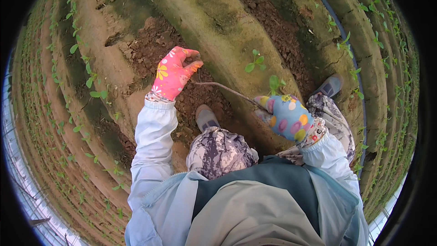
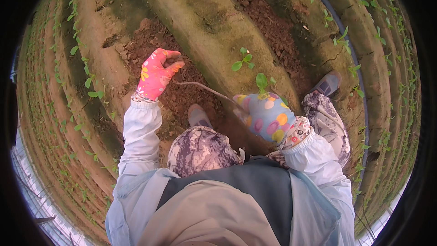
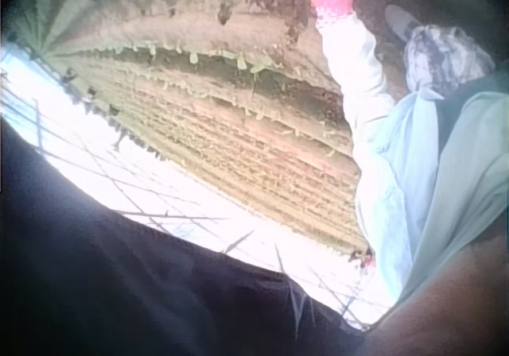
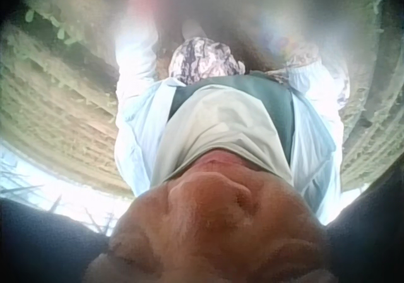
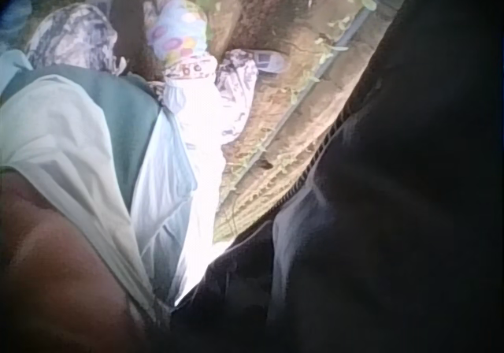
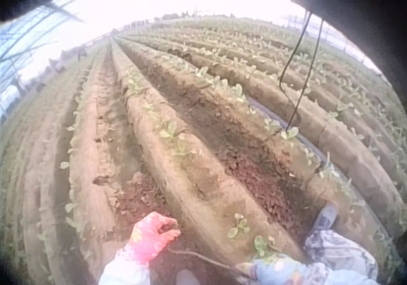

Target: The person uses a small hand hoe to loosen soil and remove weeds from between rows of young plants in a greenhouse. The person repeatedly scrapes the soil surface and pulls out small weeds by hand along the raised beds.

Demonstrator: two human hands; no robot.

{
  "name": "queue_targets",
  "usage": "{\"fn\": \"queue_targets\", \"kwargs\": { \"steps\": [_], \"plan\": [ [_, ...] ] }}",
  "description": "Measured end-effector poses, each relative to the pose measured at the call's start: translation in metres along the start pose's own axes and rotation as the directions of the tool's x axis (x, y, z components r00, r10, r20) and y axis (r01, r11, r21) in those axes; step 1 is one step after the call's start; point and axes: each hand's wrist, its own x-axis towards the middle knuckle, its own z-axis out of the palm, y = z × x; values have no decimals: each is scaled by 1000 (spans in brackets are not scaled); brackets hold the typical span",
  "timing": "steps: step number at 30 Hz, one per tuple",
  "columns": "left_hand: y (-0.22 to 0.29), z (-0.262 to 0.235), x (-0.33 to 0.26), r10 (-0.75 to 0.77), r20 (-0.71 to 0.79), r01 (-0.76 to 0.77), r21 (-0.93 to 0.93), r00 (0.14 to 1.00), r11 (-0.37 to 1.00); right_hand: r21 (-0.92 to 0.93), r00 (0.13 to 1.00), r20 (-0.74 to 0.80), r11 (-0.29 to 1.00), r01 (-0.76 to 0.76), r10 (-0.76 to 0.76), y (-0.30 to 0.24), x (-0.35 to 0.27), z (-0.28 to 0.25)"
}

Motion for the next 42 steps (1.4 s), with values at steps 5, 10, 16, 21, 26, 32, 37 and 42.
{"fn": "queue_targets", "kwargs": {
  "steps": [5, 10, 16, 21, 26, 32, 37, 42],
  "plan": [
    [5, 1, -2, -117, -42, 120, 79, 992, 990, 11, 996, -26, 996, 83, -83, -2, -1, -1],
    [-1, 4, 4, -256, -226, 196, -257, 940, 946, 104, 994, 61, 991, 83, -90, -3, 1, -2],
    [-31, -9, -4, -358, -268, 325, -159, 894, 932, 53, 998, 25, 997, 55, -56, -5, -3, -3],
    [-42, -12, -17, -445, -63, 390, -383, 893, 837, 419, 996, 87, 907, -47, 11, -2, -3, -2],
    [-40, -6, -25, -238, -19, 133, -784, 971, 606, 881, 974, 212, 447, -153, -84, 2, -1, 1],
    [-14, 13, -15, -122, -44, 26, -854, 992, 519, 911, 959, 283, 316, -264, -16, 3, 6, 14],
    [8, 21, -13, -210, -58, 48, -884, 976, 464, 919, 947, 322, 248, -307, -18, 3, 15, 26],
    [17, 12, -12, -411, -101, 149, -833, 906, 532, 888, 961, 276, 383, -255, 1, -4, 21, 35]
  ]
}}
